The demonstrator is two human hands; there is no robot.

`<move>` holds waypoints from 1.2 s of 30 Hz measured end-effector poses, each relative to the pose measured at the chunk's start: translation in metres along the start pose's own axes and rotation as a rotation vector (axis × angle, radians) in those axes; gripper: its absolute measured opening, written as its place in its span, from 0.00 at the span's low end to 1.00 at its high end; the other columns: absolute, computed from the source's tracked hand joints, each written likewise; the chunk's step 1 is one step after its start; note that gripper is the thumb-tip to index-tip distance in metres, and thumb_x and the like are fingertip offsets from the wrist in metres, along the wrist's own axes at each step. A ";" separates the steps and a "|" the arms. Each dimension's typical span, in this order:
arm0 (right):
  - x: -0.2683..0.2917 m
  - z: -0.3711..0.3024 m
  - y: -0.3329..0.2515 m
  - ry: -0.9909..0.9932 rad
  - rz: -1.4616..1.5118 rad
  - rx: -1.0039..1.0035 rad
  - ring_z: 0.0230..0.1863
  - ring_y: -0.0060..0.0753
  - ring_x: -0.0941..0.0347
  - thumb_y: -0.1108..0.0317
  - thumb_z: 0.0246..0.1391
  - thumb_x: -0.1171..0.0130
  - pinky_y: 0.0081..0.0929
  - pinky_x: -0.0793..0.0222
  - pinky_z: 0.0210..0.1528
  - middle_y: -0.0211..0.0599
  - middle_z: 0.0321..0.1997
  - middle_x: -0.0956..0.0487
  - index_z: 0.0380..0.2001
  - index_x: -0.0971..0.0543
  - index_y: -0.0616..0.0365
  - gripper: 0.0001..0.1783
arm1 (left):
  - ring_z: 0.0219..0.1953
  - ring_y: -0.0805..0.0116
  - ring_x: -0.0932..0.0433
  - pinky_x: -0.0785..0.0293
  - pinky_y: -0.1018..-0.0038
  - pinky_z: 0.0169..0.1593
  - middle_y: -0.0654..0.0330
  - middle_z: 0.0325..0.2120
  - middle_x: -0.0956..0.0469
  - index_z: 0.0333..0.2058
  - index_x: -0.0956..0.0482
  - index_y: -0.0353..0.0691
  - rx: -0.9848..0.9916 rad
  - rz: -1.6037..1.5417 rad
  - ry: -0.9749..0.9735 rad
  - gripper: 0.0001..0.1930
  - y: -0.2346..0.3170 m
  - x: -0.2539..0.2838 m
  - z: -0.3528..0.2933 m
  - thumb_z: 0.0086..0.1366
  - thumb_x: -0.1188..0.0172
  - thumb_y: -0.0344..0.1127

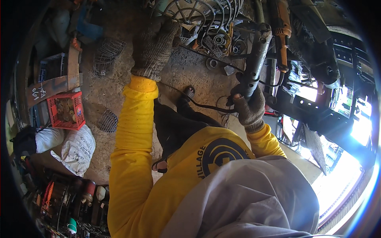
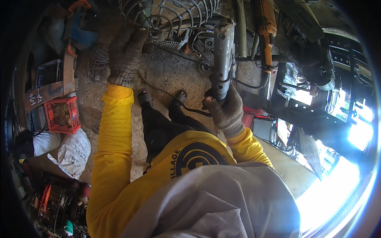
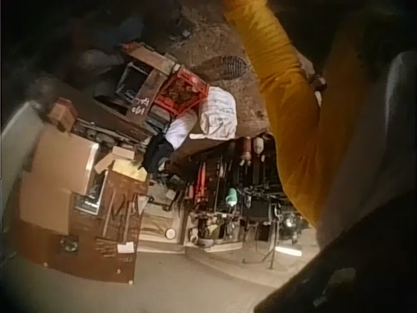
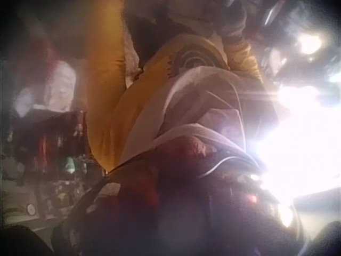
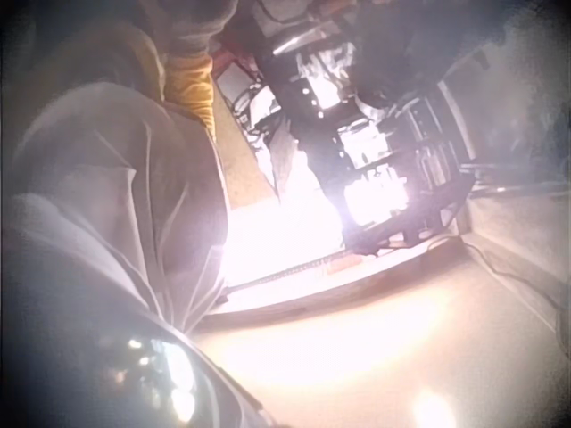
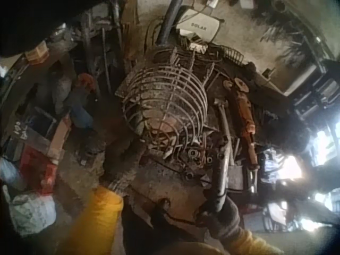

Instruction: The person uses a welding tool to fuse pieces of a circular metal frame. They hold the metal rod against the frame and use a hammer to adjust the position of the pieces before welding them together.

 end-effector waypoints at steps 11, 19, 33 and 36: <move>0.001 0.000 -0.001 0.006 -0.022 -0.004 0.31 0.25 0.20 0.64 0.62 0.39 0.22 0.24 0.34 0.35 0.36 0.20 0.65 0.33 0.71 0.33 | 0.31 0.76 0.15 0.17 0.78 0.35 0.62 0.31 0.15 0.45 0.16 0.37 -0.009 0.048 0.019 0.13 -0.003 0.002 0.002 0.72 0.36 0.41; -0.001 0.003 -0.006 0.029 0.039 0.002 0.33 0.23 0.20 0.66 0.60 0.33 0.24 0.22 0.37 0.36 0.35 0.18 0.54 0.26 0.68 0.23 | 0.30 0.76 0.15 0.18 0.78 0.35 0.62 0.31 0.14 0.45 0.15 0.37 -0.048 -0.014 0.045 0.12 -0.007 -0.001 0.002 0.72 0.36 0.41; -0.016 0.039 -0.012 0.036 -0.142 0.133 0.30 0.23 0.20 0.55 0.63 0.33 0.25 0.24 0.35 0.35 0.31 0.18 0.50 0.23 0.68 0.25 | 0.28 0.78 0.18 0.22 0.80 0.32 0.65 0.26 0.17 0.38 0.15 0.38 -0.045 0.059 0.041 0.10 0.003 -0.002 0.000 0.71 0.35 0.40; -0.018 0.045 -0.006 0.052 -0.180 0.180 0.29 0.24 0.20 0.57 0.62 0.33 0.26 0.24 0.35 0.36 0.30 0.18 0.49 0.23 0.67 0.23 | 0.27 0.79 0.19 0.24 0.80 0.31 0.66 0.26 0.17 0.38 0.15 0.38 -0.114 0.023 0.061 0.11 0.001 -0.003 -0.001 0.71 0.35 0.41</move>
Point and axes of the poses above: each hand's wrist, its own z-axis towards the middle knuckle, its own x-axis out of the back of the hand, y = z × x, the point moved 2 cm from there along z, towards the middle knuckle
